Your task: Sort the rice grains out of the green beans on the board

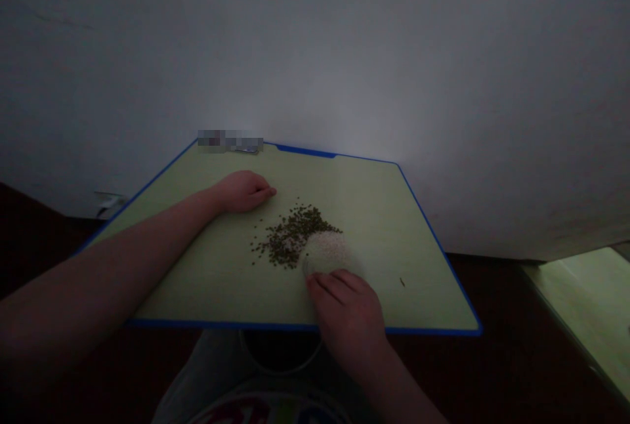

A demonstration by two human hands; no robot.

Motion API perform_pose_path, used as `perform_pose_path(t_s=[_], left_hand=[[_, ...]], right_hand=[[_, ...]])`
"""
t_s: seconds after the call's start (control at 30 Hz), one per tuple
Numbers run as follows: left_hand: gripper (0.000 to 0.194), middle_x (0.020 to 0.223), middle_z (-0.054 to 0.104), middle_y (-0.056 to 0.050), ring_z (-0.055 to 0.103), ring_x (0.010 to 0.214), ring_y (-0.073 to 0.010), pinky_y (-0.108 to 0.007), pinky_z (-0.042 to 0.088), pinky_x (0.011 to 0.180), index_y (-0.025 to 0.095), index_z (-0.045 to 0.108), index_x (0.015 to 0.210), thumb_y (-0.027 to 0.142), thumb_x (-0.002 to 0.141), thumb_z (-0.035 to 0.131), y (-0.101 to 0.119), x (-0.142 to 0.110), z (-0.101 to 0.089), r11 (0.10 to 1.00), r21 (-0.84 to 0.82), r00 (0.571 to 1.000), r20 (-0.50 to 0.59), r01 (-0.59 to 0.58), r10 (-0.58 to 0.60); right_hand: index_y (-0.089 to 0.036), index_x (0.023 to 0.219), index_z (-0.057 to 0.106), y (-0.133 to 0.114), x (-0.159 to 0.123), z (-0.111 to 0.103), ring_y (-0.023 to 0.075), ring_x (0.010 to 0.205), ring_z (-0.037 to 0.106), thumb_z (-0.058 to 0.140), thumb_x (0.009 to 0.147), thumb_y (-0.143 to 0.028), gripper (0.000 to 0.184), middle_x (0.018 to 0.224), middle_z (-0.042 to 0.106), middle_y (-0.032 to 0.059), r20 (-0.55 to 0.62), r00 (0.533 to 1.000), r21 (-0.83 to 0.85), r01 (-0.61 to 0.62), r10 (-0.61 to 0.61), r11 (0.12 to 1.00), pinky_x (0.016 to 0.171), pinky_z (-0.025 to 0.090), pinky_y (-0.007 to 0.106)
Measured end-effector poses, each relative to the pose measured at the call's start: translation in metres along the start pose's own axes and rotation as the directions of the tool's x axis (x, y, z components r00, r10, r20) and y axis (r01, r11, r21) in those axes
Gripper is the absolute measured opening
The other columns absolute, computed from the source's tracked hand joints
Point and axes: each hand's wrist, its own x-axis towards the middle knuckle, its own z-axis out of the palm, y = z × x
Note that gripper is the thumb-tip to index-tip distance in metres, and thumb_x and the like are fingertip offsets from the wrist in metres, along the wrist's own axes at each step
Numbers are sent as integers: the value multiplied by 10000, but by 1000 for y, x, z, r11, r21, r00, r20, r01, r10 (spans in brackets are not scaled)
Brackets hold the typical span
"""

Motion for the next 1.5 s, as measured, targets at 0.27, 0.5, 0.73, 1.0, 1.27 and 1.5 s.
perform_pose_path(t_s=[0.27,0.5,0.73,1.0,1.27,1.5], left_hand=[[568,580,566,-60,390,500,-124,-282,210,511,154,582,592,539,820,232,0,-2,0,1000,21,1000,-14,-19,19],[569,582,573,-63,404,504,-130,-284,221,523,155,597,604,543,818,240,-2,-1,1,1000,9,1000,-12,-6,6],[565,597,586,-65,413,519,-129,-282,221,529,154,601,613,532,822,237,-2,0,1,1000,16,1000,-7,-14,14],[574,580,569,-66,411,511,-131,-283,232,533,154,612,624,538,820,232,-2,0,2,1000,16,1000,-9,-8,9],[574,566,554,-60,388,502,-128,-286,220,526,159,589,596,545,817,227,-1,1,1,1000,5,1000,-10,-5,5],[576,586,566,-62,412,516,-137,-289,241,536,163,599,611,547,814,221,-1,0,2,1000,26,1000,-2,6,-6]], right_hand=[[-172,931,657,8,7,2,169,783,615,493,779,-111,232,886,689,57,-25,989,82,-146,149,986,748,504,328],[-197,869,660,10,18,-1,148,731,616,501,787,-123,194,812,689,31,-14,980,237,-191,200,953,699,507,304],[-205,872,642,12,5,-10,151,741,617,521,767,-95,195,816,687,29,-7,992,292,-121,129,949,729,493,330],[-200,903,630,11,3,-7,146,743,618,517,769,-81,212,837,690,29,-36,995,299,-74,89,952,742,501,327],[-178,966,633,6,4,5,176,798,603,498,770,-89,253,926,685,48,38,999,140,-32,27,990,789,492,357],[-174,955,653,18,2,0,185,815,593,506,764,-108,249,913,680,59,49,990,34,-134,132,990,763,499,350]])
